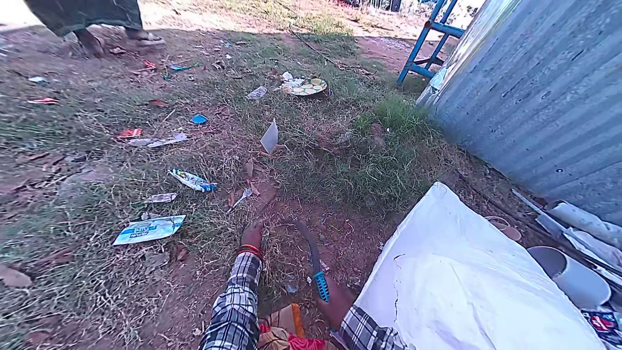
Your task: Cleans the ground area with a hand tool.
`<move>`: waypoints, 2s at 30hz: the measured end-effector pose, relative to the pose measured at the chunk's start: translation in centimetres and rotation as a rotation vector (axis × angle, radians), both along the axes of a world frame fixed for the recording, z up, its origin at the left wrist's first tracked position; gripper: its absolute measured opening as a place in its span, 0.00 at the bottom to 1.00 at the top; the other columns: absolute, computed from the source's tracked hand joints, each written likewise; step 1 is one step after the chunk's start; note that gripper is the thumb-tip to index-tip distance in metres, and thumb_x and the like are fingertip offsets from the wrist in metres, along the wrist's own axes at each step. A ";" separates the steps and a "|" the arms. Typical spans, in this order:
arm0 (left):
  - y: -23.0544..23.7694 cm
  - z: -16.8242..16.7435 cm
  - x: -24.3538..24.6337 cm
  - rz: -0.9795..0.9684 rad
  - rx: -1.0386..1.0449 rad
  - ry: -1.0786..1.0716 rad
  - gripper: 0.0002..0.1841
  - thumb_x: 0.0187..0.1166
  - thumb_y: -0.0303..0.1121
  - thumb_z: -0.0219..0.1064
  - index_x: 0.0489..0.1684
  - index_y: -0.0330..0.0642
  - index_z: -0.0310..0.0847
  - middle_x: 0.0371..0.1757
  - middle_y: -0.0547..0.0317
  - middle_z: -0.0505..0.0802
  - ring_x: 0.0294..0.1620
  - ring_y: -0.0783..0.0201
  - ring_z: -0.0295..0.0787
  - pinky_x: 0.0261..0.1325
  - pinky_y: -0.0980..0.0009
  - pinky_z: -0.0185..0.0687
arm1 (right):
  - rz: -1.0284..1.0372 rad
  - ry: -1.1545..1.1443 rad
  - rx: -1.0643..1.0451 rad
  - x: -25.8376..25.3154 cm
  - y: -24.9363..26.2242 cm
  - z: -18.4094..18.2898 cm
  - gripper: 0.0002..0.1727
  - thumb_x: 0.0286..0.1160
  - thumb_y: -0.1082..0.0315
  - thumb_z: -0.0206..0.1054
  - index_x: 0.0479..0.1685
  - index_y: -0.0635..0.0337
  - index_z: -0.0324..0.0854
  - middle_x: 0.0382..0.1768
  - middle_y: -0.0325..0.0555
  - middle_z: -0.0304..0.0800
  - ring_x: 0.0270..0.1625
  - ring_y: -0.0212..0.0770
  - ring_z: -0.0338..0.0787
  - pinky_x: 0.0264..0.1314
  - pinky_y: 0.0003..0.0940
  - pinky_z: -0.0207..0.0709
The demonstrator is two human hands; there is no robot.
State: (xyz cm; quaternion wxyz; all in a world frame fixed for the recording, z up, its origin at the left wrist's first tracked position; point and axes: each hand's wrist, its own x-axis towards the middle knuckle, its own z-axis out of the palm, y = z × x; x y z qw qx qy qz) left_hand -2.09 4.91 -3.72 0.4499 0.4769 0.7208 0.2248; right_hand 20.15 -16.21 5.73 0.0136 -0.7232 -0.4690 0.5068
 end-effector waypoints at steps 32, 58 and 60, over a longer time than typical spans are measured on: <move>-7.3 6.2 0.3 -0.008 -0.133 0.528 0.31 0.86 0.38 0.62 0.89 0.41 0.64 0.89 0.33 0.68 0.89 0.33 0.62 0.84 0.30 0.58 | -0.305 0.326 0.270 2.2 0.8 5.3 0.43 0.80 0.63 0.72 0.91 0.60 0.51 0.40 0.55 0.84 0.21 0.42 0.84 0.28 0.39 0.85; -7.2 1.6 5.9 -0.401 0.072 0.598 0.20 0.80 0.35 0.69 0.71 0.60 0.87 0.84 0.68 0.81 0.89 0.41 0.64 0.81 0.21 0.50 | -0.320 0.258 0.095 3.4 -3.3 2.9 0.42 0.80 0.62 0.71 0.91 0.60 0.51 0.36 0.54 0.84 0.21 0.42 0.84 0.28 0.39 0.85; -6.9 2.0 5.6 -0.370 0.049 0.578 0.21 0.81 0.33 0.67 0.73 0.58 0.85 0.83 0.67 0.82 0.90 0.42 0.65 0.81 0.22 0.53 | -0.313 0.230 0.127 3.6 -3.1 3.8 0.41 0.81 0.62 0.71 0.90 0.60 0.53 0.37 0.54 0.84 0.21 0.42 0.84 0.29 0.40 0.85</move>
